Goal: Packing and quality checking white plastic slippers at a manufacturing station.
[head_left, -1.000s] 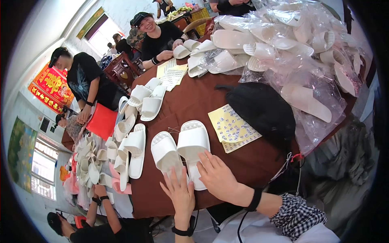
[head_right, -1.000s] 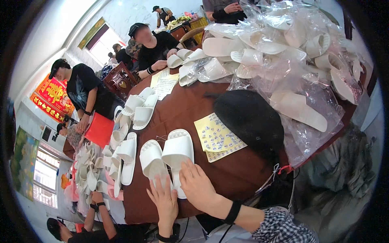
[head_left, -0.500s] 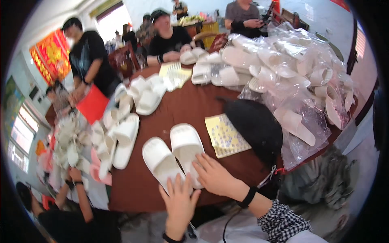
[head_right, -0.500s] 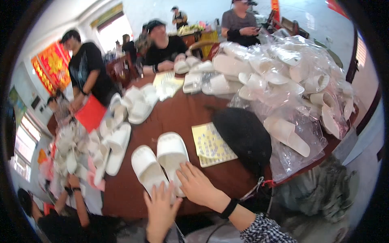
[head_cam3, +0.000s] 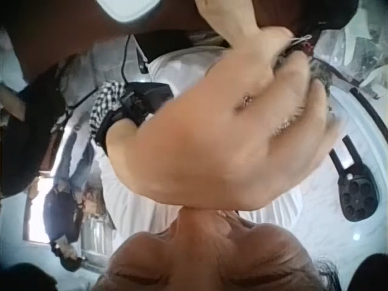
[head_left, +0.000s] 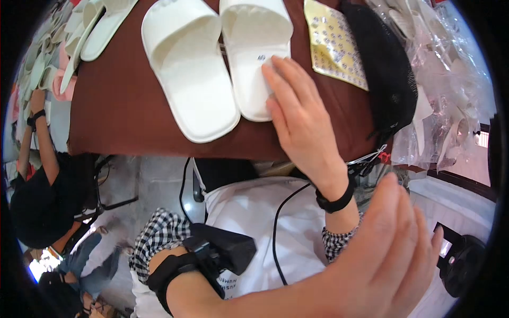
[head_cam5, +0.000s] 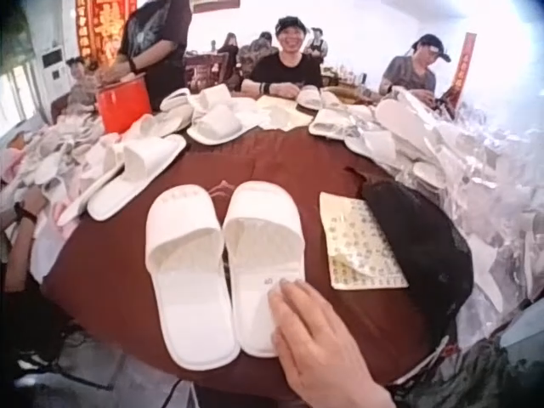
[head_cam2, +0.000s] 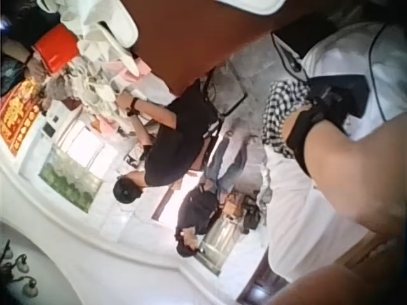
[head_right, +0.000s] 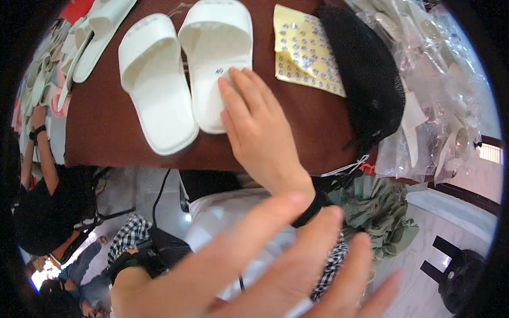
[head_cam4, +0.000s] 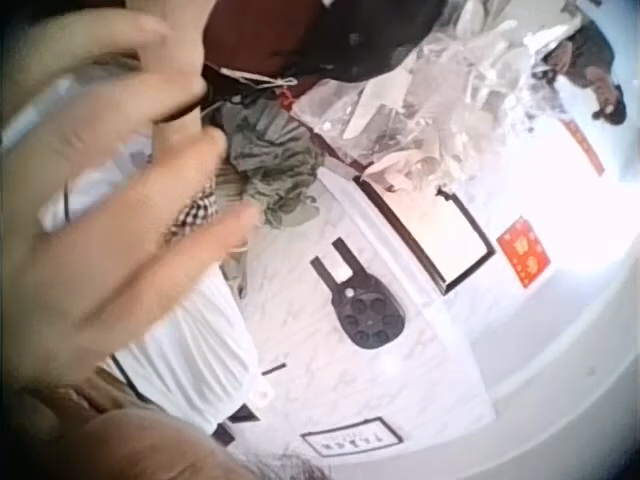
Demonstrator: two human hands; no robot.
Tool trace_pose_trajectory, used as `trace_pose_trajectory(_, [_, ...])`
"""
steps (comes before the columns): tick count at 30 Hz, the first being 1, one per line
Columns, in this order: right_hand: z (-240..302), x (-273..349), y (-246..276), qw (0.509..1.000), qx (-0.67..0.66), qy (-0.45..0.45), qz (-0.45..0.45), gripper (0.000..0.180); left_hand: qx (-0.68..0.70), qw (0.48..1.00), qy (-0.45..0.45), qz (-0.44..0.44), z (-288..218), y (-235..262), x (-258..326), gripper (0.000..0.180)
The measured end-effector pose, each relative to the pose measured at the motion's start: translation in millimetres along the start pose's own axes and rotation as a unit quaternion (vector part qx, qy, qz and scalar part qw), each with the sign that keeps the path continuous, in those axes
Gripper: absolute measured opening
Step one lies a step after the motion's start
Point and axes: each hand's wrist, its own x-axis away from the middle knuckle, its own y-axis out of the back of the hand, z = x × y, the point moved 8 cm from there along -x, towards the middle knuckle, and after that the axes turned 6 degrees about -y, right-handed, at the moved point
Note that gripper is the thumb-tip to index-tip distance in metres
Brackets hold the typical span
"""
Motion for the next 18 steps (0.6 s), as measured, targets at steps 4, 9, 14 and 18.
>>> trace_pose_trajectory(4, [1,-1,0,1.000,0.010,0.015,-0.001,0.046,0.026,0.997,0.003,-0.076,13,2,13,0.042])
trace_pose_trajectory(9, [-7,8,-3,0.999,-0.041,0.025,-0.011,0.042,-0.051,0.976,0.163,-0.138,112,-13,40,0.041])
trace_pose_trajectory(14, [-7,12,0,0.997,-0.074,0.006,-0.036,0.037,-0.239,0.923,0.206,-0.222,167,-43,59,0.049])
trace_pose_trajectory(18, [-2,12,23,0.989,-0.140,0.014,-0.046,0.030,-0.284,0.919,0.208,-0.180,174,-57,59,0.054])
